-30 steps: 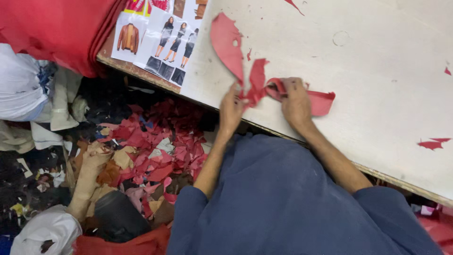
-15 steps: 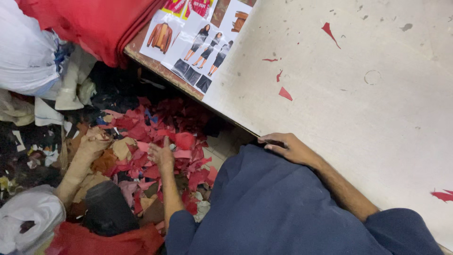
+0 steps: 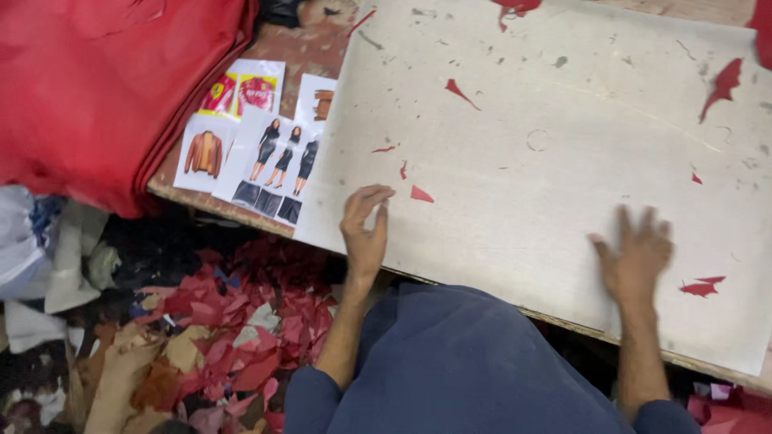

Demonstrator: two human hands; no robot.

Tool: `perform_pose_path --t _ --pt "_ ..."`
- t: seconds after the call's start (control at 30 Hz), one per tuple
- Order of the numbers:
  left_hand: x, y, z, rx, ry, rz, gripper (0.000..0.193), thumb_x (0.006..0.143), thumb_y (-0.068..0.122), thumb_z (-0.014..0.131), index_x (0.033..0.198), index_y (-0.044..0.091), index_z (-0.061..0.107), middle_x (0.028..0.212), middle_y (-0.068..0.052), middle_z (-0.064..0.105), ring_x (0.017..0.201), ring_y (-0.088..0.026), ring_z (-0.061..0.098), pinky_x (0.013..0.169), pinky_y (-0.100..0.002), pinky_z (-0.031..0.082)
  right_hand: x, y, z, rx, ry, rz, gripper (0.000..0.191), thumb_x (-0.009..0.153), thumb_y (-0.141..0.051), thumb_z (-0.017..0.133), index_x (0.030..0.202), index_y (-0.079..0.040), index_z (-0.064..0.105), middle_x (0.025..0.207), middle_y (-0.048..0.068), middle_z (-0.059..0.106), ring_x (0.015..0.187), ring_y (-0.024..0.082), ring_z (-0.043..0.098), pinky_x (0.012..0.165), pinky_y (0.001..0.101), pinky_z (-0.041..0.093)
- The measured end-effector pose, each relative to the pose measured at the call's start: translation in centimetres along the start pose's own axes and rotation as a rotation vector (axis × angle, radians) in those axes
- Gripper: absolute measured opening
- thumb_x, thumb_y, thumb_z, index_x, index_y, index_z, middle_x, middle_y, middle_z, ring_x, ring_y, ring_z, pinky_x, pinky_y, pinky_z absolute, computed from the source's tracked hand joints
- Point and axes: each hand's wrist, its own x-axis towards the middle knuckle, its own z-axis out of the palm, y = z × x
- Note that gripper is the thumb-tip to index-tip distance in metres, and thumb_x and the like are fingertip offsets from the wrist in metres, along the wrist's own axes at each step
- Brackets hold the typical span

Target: The person places a paper pattern on red fabric, aligns it, and cuts the fabric around the pattern using a rotary cutter. They then remove the cut piece and place another pattern on the remaining fabric to continue cutting.

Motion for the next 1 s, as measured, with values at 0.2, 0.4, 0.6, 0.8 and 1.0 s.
perform_pose_path --t 0.2,0.4,0.6,0.8,1.0 --pt "-1.3 -0.5 12.6 0.025 -0.551 0.171 0.031 0.089 0.008 0.073 0.120 0.007 0.073 0.131 -0.014 0.067 0.129 -0.031 0.060 0.112 -0.048 0.041 -4.6 12.6 -0.7 0.106 0.413 0.081 0.048 0.112 -0.022 0.057 0.151 0.006 0.050 0.161 0.034 0.044 0.154 0.053 0.035 0.128 0.0595 0.027" --pt "5.4 -7.3 13.2 0.601 -0.290 0.271 0.081 0.096 0.034 0.076 0.160 0.004 0.036 0.168 -0.023 0.029 0.157 -0.036 0.026 0.127 -0.056 0.017 -4.5 13.0 -1.6 0.191 0.494 0.146 0.056 0.094 0.015 0.044 0.147 0.003 0.059 0.156 0.027 0.053 0.149 0.048 0.043 0.125 0.0507 0.035" --pt "10.1 -10.1 8.7 0.975 -0.487 -0.118 0.108 0.096 0.079 0.042 0.167 0.006 0.007 0.170 -0.027 -0.009 0.157 -0.043 -0.011 0.121 -0.070 -0.007 -4.5 13.1 -2.2 0.149 0.481 0.182 0.059 0.093 0.016 0.046 0.151 0.004 0.053 0.161 0.031 0.045 0.151 0.049 0.040 0.127 0.0510 0.034" --pt "-9.8 0.1 20.5 0.539 -1.185 0.646 0.112 0.084 0.088 0.038 0.168 0.017 0.020 0.173 -0.022 -0.002 0.161 -0.034 -0.007 0.122 -0.063 -0.013 -4.6 14.1 -1.5 0.117 0.365 0.271 0.068 0.108 -0.024 0.061 0.164 0.004 0.036 0.169 0.037 0.021 0.155 0.054 0.022 0.127 0.0610 0.021" --pt "-17.3 8.0 28.4 -0.465 -1.846 0.253 0.068 0.097 0.065 0.055 0.151 0.023 0.057 0.149 -0.006 0.065 0.141 -0.025 0.058 0.125 -0.050 0.040 -5.8 12.7 -3.6 0.091 0.068 0.059 0.089 0.101 -0.054 0.056 0.164 0.002 0.026 0.170 0.032 0.010 0.158 0.049 0.008 0.126 0.0617 0.008"
